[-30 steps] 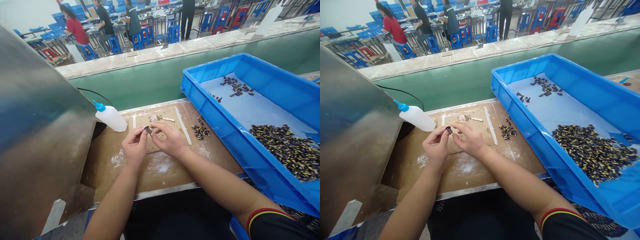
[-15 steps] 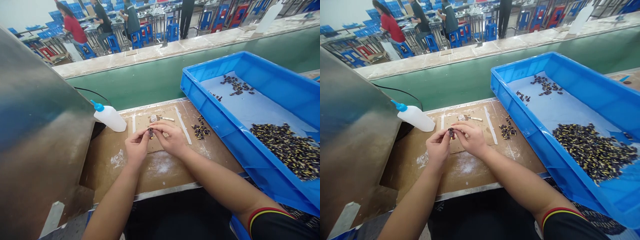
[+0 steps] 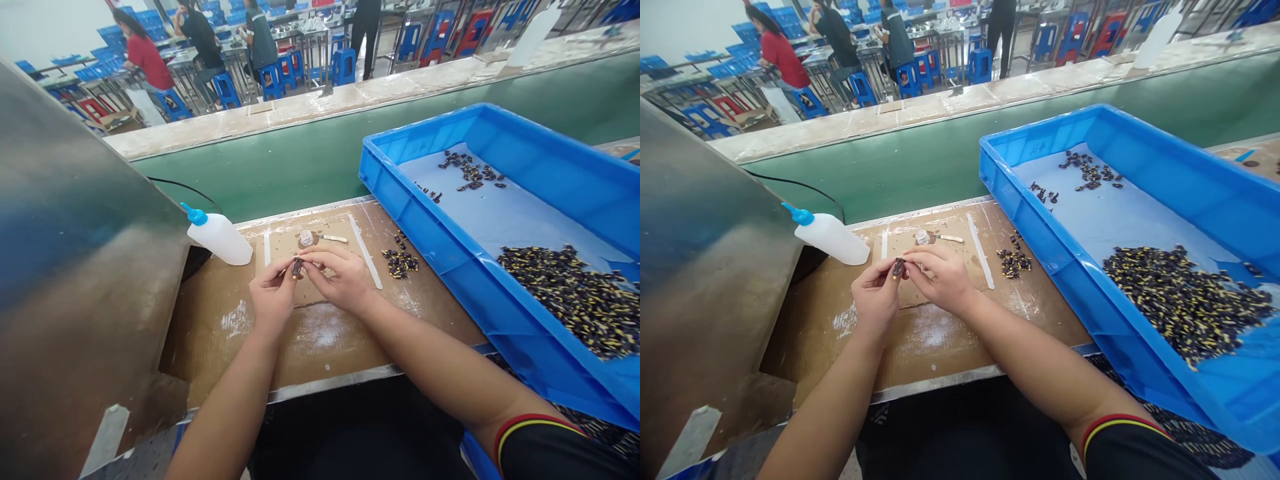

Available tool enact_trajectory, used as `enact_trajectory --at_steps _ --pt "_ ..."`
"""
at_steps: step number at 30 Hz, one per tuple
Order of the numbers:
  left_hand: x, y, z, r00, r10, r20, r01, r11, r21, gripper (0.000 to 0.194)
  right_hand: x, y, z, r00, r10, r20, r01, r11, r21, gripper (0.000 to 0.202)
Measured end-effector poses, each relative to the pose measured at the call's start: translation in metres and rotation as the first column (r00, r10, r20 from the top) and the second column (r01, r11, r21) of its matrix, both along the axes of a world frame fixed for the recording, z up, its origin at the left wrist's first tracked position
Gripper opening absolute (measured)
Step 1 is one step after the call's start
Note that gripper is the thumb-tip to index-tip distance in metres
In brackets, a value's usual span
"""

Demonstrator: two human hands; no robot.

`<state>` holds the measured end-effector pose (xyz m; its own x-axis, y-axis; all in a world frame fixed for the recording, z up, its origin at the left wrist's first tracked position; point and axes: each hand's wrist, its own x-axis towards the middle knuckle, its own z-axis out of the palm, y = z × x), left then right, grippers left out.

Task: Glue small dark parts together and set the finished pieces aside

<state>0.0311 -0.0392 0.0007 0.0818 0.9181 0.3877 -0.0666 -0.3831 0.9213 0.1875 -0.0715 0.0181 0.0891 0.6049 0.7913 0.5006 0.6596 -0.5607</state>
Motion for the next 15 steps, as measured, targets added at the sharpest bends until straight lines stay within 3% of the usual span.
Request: enact_trajectory --at_steps 7,15 --pt "0.002 -0.002 0.006 0.999 -0.003 -0.041 0.004 0.999 0.033 0.022 0.002 0.002 -0.001 1.0 0.005 0.026 -0.005 1.0 0.015 0.011" --pt "-0.007 0.001 0.014 0.976 0.063 -0.211 -0.074 0.996 -0.044 0.032 0.001 0.004 0.002 0.999 0.037 0.001 -0.036 0.989 -0.143 0.009"
